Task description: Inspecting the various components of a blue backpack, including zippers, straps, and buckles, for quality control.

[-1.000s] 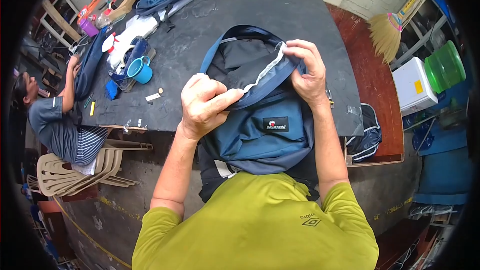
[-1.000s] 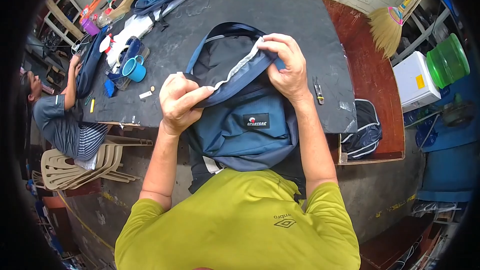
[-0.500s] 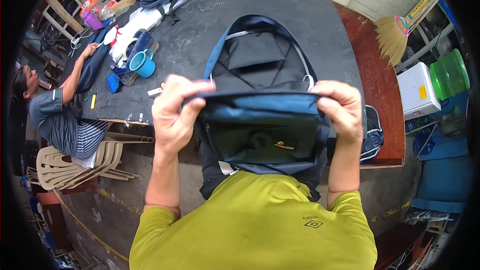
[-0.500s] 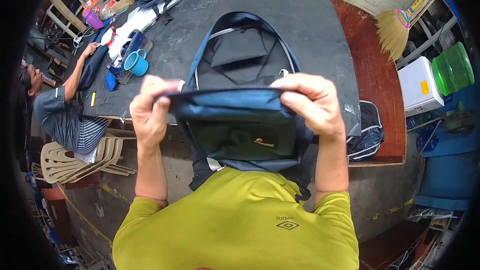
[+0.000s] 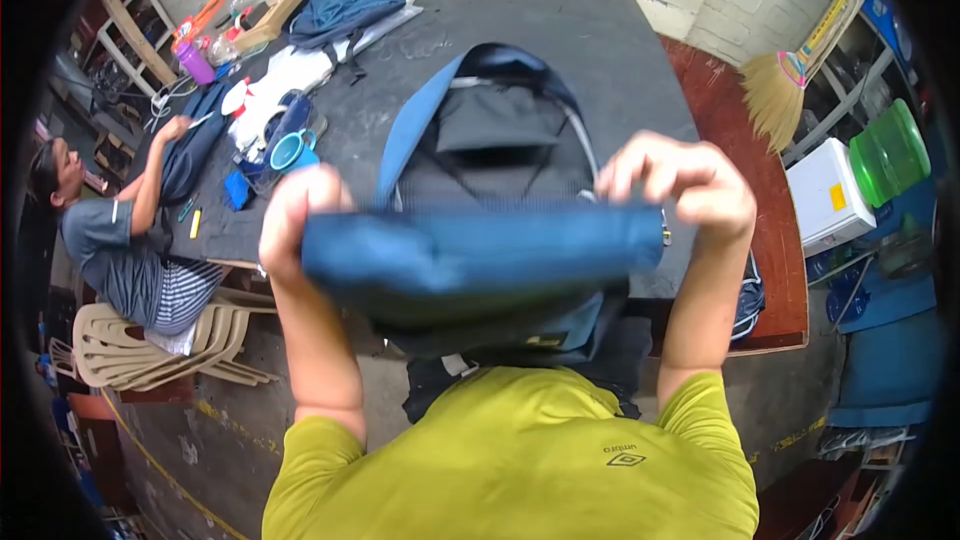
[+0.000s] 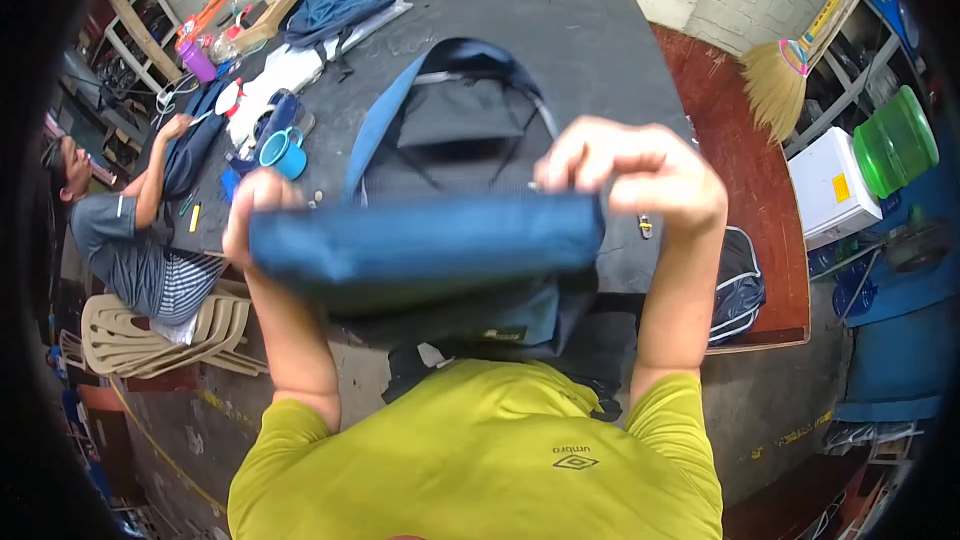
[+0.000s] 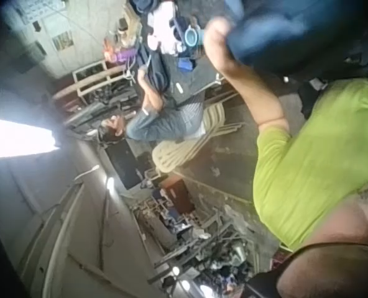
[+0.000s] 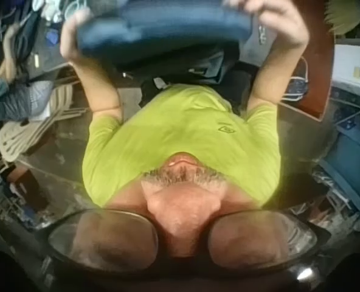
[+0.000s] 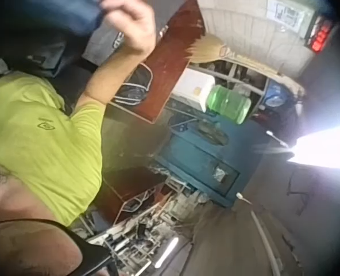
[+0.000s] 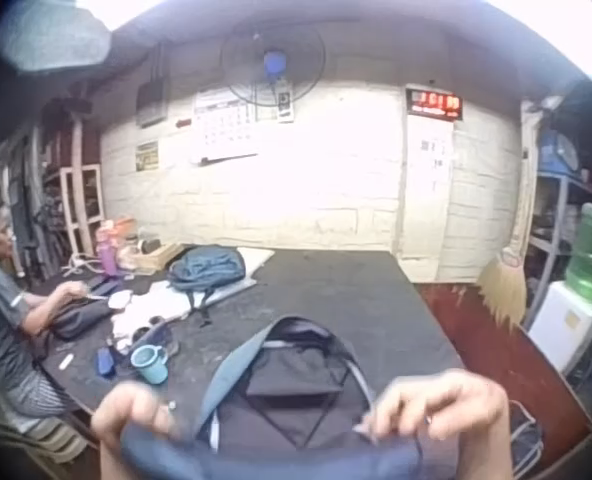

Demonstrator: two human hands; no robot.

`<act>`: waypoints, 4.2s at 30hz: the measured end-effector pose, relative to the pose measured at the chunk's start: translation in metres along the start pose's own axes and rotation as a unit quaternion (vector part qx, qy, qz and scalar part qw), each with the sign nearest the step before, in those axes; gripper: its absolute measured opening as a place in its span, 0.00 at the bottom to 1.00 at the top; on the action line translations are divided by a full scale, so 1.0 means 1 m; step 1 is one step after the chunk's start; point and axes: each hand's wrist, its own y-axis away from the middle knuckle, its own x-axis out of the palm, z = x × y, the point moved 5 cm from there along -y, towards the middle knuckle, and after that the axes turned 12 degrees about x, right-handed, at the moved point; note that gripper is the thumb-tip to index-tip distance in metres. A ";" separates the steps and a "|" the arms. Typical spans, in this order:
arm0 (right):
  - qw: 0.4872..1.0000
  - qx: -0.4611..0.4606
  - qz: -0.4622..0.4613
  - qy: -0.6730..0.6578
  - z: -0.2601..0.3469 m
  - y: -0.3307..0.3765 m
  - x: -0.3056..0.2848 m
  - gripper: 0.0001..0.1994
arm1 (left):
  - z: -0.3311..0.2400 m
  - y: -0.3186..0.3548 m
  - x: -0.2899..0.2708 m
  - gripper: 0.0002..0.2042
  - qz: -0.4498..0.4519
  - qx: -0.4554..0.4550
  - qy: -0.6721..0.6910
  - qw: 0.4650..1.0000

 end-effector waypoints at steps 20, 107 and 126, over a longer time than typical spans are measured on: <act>0.871 -0.077 -0.364 0.321 0.020 0.015 0.048 0.28 | 0.012 0.052 0.058 0.19 0.430 -0.135 0.291 0.844; 0.847 -0.051 -0.321 0.420 -0.120 -0.011 0.154 0.10 | 0.134 0.007 0.093 0.29 0.228 0.041 -0.573 0.786; 0.868 0.153 -0.393 0.260 -0.154 0.018 0.104 0.04 | 0.172 0.045 0.039 0.08 0.085 -0.233 -0.497 0.831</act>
